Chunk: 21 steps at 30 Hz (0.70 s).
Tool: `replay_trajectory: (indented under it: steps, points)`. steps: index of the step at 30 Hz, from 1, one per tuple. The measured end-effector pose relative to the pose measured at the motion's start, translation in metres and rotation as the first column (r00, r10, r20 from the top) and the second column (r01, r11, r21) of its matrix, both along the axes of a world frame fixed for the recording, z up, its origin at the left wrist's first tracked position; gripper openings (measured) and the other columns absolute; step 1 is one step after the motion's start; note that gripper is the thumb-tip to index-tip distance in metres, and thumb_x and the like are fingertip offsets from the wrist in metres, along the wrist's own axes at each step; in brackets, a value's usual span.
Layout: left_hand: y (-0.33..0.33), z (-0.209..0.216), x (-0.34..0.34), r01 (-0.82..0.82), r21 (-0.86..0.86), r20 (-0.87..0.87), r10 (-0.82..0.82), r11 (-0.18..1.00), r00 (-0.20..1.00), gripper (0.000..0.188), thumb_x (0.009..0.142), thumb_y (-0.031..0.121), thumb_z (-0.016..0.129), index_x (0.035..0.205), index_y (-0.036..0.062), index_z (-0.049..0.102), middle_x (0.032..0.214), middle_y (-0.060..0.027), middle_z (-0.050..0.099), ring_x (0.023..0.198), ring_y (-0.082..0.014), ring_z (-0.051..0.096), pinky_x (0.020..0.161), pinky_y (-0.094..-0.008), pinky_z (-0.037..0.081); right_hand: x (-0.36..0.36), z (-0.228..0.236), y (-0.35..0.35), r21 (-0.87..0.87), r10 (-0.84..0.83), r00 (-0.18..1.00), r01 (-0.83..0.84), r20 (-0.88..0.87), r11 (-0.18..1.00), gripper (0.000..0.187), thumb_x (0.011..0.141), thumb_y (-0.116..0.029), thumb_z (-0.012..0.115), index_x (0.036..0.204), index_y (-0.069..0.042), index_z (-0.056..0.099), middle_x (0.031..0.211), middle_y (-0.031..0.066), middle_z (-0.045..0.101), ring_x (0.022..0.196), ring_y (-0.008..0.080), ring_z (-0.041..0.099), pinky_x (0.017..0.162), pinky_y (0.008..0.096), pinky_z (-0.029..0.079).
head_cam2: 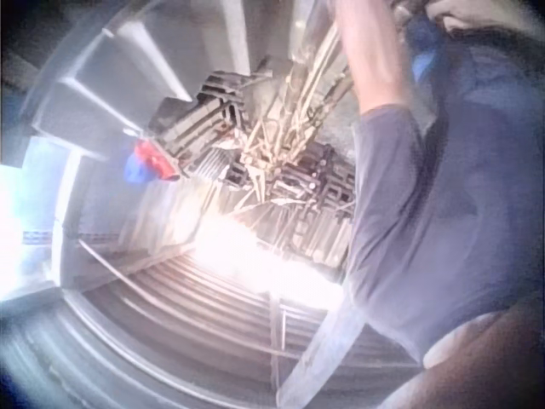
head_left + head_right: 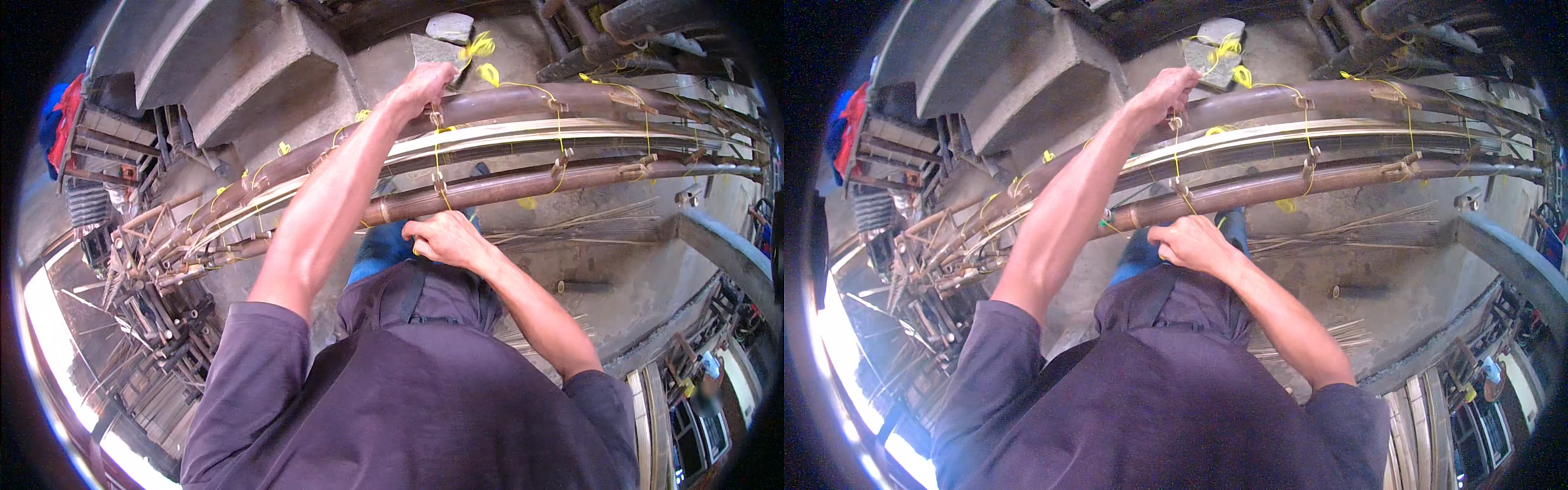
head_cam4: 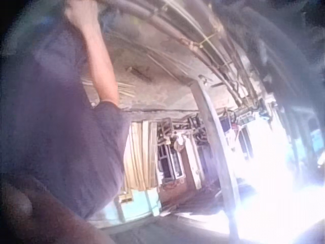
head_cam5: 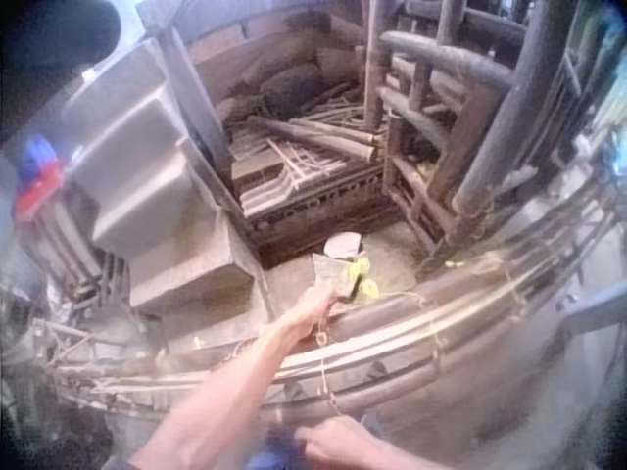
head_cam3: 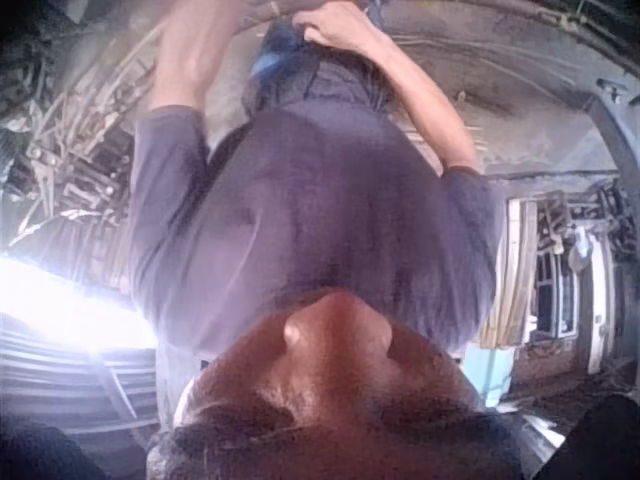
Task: The person repeatedly ties yellow string around a bundle of bamboo rods secured to a wooden rack. They pull the string, wrap it around the rods, and tie knots to secure the bundle in place.
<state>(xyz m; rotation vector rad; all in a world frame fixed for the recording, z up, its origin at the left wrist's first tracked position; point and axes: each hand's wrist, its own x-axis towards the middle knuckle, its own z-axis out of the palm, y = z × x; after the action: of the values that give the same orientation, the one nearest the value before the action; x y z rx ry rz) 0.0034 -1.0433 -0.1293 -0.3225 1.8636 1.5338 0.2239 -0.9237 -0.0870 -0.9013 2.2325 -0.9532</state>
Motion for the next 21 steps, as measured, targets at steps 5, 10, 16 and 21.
replay_trajectory:
  steps: [5, 10, 16, 21]
  points:
    - [-0.068, 0.03, -0.012, 0.294, -0.43, -0.323, -0.449, 0.854, 0.833, 0.038, 0.094, 0.035, 0.049, 0.103, 0.0016, 0.065, 0.092, -0.0071, 0.067, 0.082, -0.0155, 0.063, 0.074, -0.03, 0.051, 0.02, 0.055, 0.009, -0.11, -0.026, 0.992, 0.013, -0.122, 0.994, 0.052, 0.07, -0.013, 0.065, 0.12, -0.01, 0.055, 0.102, 0.0124, 0.061, 0.088, 0.0277, 0.061, 0.077, 0.036, 0.051]
    - [-0.166, 0.11, 0.045, 0.449, 0.051, -0.366, -0.402, 0.892, 0.839, 0.045, 0.097, 0.041, 0.046, 0.106, 0.0015, 0.065, 0.1, -0.0082, 0.067, 0.092, -0.0201, 0.064, 0.085, -0.035, 0.049, 0.071, 0.005, -0.093, 0.089, -0.072, -0.072, 0.962, 0.995, 0.258, 0.073, 0.083, -0.021, 0.065, 0.142, 0.001, 0.026, 0.09, 0.0132, 0.06, 0.075, 0.0173, 0.062, 0.074, 0.0288, 0.049]
    - [-0.195, 0.096, 0.167, 0.258, -0.391, -0.581, -0.454, 0.884, 0.676, 0.032, 0.09, 0.024, 0.049, 0.098, -0.005, 0.061, 0.093, -0.026, 0.063, 0.091, -0.041, 0.06, 0.082, -0.0476, 0.047, -0.001, 0.159, -0.098, 0.059, -0.423, 0.906, 0.422, 0.006, 0.905, 0.015, 0.089, -0.014, 0.058, 0.092, -0.004, 0.068, 0.078, 0.0101, 0.062, 0.079, 0.0244, 0.062, 0.073, 0.0343, 0.048]
    - [-0.163, 0.062, 0.18, 0.041, -0.542, -0.585, -0.412, 0.839, 0.698, 0.034, 0.09, 0.027, 0.052, 0.109, 0.0014, 0.064, 0.098, -0.0225, 0.065, 0.095, -0.0375, 0.061, 0.087, -0.0431, 0.047, -0.126, 0.21, -0.198, 0.025, 0.266, 0.872, -0.281, -0.41, 0.959, 0.014, 0.085, -0.014, 0.059, 0.087, -0.001, 0.065, 0.072, 0.0122, 0.056, 0.073, 0.0304, 0.059, 0.065, 0.0392, 0.047]
